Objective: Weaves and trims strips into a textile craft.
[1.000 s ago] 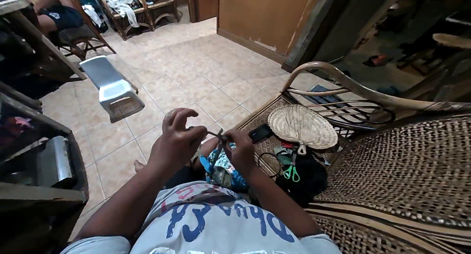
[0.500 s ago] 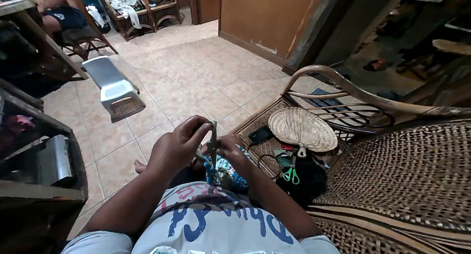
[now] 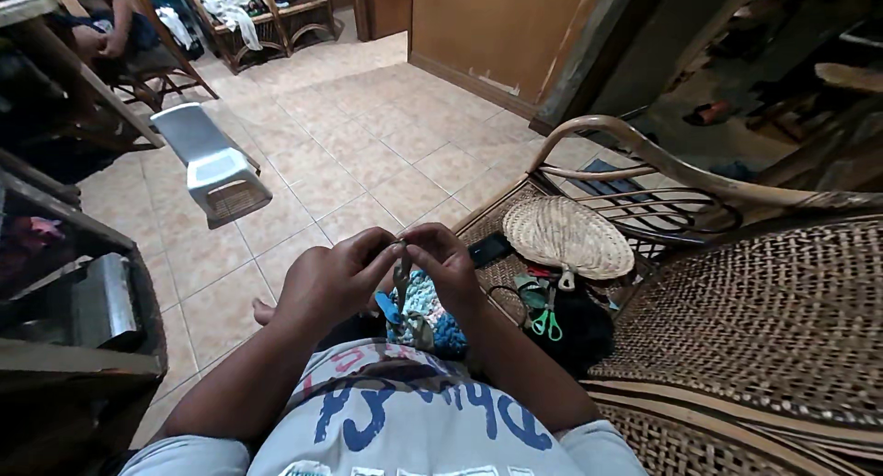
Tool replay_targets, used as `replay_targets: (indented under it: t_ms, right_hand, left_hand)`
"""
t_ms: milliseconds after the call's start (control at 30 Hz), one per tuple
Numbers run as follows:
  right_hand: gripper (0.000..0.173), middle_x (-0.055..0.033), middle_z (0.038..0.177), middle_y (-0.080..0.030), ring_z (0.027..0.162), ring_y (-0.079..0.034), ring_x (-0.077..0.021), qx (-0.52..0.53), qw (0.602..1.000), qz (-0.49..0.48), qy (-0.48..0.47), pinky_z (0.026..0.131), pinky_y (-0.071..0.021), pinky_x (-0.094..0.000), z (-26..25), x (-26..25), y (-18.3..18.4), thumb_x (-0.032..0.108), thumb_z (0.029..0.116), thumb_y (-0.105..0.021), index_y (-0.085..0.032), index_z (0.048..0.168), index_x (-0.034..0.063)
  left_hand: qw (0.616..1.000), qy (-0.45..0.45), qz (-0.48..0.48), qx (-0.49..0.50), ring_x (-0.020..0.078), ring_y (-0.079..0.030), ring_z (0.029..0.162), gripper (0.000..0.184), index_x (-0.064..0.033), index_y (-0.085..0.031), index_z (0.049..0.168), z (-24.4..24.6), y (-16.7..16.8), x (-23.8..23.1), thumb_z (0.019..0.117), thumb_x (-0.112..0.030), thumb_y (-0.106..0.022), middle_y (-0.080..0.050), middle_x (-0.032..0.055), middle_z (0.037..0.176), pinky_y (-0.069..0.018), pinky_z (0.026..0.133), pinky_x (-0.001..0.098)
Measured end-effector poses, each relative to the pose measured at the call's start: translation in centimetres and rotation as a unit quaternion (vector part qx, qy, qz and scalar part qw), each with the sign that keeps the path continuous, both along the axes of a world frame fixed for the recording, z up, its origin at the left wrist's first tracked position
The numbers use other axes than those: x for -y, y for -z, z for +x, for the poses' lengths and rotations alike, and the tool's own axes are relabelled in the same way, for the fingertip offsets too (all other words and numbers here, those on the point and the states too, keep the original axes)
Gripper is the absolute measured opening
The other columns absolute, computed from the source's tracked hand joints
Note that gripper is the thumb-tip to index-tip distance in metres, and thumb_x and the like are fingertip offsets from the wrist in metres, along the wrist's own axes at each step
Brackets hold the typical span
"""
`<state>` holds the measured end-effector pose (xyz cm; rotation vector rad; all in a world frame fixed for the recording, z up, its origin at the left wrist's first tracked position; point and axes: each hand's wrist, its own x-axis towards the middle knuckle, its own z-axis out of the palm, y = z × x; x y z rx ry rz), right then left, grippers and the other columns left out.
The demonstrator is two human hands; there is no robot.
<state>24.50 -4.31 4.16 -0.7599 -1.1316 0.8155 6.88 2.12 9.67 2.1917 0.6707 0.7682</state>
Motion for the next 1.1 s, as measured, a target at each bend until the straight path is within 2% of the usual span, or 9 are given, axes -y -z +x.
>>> replay_targets:
  t_ms: [100, 200, 367, 533, 667, 767, 900, 1000, 1100]
  right_hand:
    - [0.016, 0.0015, 0.094, -0.07, 0.083, -0.067, -0.004, -0.052, 0.998, -0.033, 0.0, 0.078, -0.0582, -0.0224, -0.1, -0.1, -0.1, -0.003, 0.092, -0.067, -0.068, 0.105, 0.0058]
    - [0.028, 0.0013, 0.094, -0.069, 0.082, -0.066, -0.0044, -0.042, 0.998, -0.035, 0.025, 0.077, -0.0582, -0.023, -0.1, -0.2, 0.4, -0.005, 0.0879, -0.07, -0.067, 0.113, 0.0053]
    - [0.038, 0.0018, 0.09, -0.067, 0.078, -0.066, -0.0042, -0.025, 0.997, -0.068, 0.023, 0.075, -0.0582, -0.0226, -0.1, 0.1, 1.0, -0.007, 0.0842, -0.072, -0.061, 0.118, 0.0056]
    - [0.032, 0.0008, 0.091, -0.068, 0.08, -0.067, -0.0045, 0.021, 0.997, -0.056, 0.047, 0.076, -0.0592, -0.0233, -0.4, 0.6, 1.3, -0.004, 0.0849, -0.073, -0.063, 0.115, 0.0028]
    - [0.032, 0.0016, 0.104, -0.067, 0.094, -0.066, -0.0041, 0.009, 0.995, -0.086, -0.04, 0.088, -0.0561, -0.0263, -0.7, 0.6, 3.0, 0.02, 0.0992, -0.063, -0.058, 0.126, 0.0025]
    - [0.052, -0.0039, 0.113, -0.069, 0.104, -0.065, -0.0063, 0.086, 0.98, -0.094, -0.152, 0.095, -0.054, -0.0274, -0.7, 1.0, 4.2, 0.034, 0.0959, -0.069, -0.055, 0.127, -0.0061]
    - [0.029, -0.0031, 0.101, -0.071, 0.093, -0.068, -0.0035, 0.148, 0.972, -0.082, -0.165, 0.088, -0.0568, -0.0251, -1.2, 2.0, 4.8, 0.014, 0.1082, -0.045, -0.062, 0.116, -0.0079]
    - [0.033, -0.0032, 0.097, -0.071, 0.091, -0.067, -0.0025, 0.174, 0.969, -0.06, -0.167, 0.087, -0.0564, -0.0248, -1.1, 2.4, 5.2, 0.016, 0.1095, -0.042, -0.065, 0.109, -0.0076]
    - [0.031, -0.003, 0.094, -0.071, 0.09, -0.066, -0.0009, 0.2, 0.96, -0.044, -0.193, 0.087, -0.055, -0.0231, -0.9, 2.7, 5.8, 0.012, 0.1086, -0.042, -0.066, 0.105, -0.0076]
  left_hand:
    - [1.0, 0.014, -0.011, 0.014, -0.0007, -0.05, 0.058, 0.02, -0.0147, -0.068, 0.102, 0.0, -0.1, 0.0, 0.1053, -0.031, -0.055, -0.058, -0.0079, 0.073, -0.0427, 0.053, 0.0161]
    - [1.0, 0.006, -0.021, 0.021, -0.0002, -0.05, 0.057, 0.021, -0.0181, -0.069, 0.105, -0.3, 0.0, 0.0, 0.1051, -0.034, -0.056, -0.059, -0.0088, 0.074, -0.0422, 0.051, 0.0169]
    - [0.984, 0.025, -0.082, 0.155, 0.0021, -0.05, 0.059, 0.02, -0.0191, -0.069, 0.11, -0.8, 0.5, 0.1, 0.1048, -0.034, -0.057, -0.059, -0.0067, 0.077, -0.0442, 0.054, 0.0181]
    - [0.941, 0.09, -0.126, 0.302, -0.004, -0.052, 0.065, 0.013, -0.0273, -0.067, 0.109, -0.6, 0.4, 0.7, 0.1051, -0.032, -0.056, -0.062, -0.013, 0.084, -0.046, 0.06, 0.0128]
    - [0.938, 0.115, -0.131, 0.301, -0.0009, -0.059, 0.082, 0.013, -0.0252, -0.068, 0.11, -0.7, 0.1, 0.4, 0.1055, -0.03, -0.056, -0.062, -0.0105, 0.109, -0.0523, 0.071, 0.0159]
    - [0.938, 0.101, -0.158, 0.292, -0.0001, -0.061, 0.078, 0.017, -0.0205, -0.067, 0.112, -0.7, -0.2, 0.4, 0.1071, -0.028, -0.052, -0.066, -0.004, 0.123, -0.0519, 0.067, 0.0153]
    - [0.926, 0.06, -0.223, 0.299, 0.0047, -0.067, 0.079, 0.022, -0.0164, -0.064, 0.109, -0.4, -0.6, 0.3, 0.1096, -0.022, -0.043, -0.072, 0.0009, 0.111, -0.0561, 0.071, 0.0192]
    - [0.892, -0.005, -0.303, 0.335, 0.0069, -0.07, 0.083, 0.023, -0.0168, -0.061, 0.104, 0.1, -0.7, -0.3, 0.1102, -0.018, -0.038, -0.072, -0.0012, 0.103, -0.0598, 0.079, 0.023]
    - [0.872, -0.091, -0.32, 0.36, 0.0066, -0.069, 0.08, 0.025, -0.0152, -0.058, 0.101, 0.7, -0.7, -1.3, 0.1102, -0.015, -0.035, -0.071, -0.0026, 0.094, -0.0594, 0.078, 0.0232]
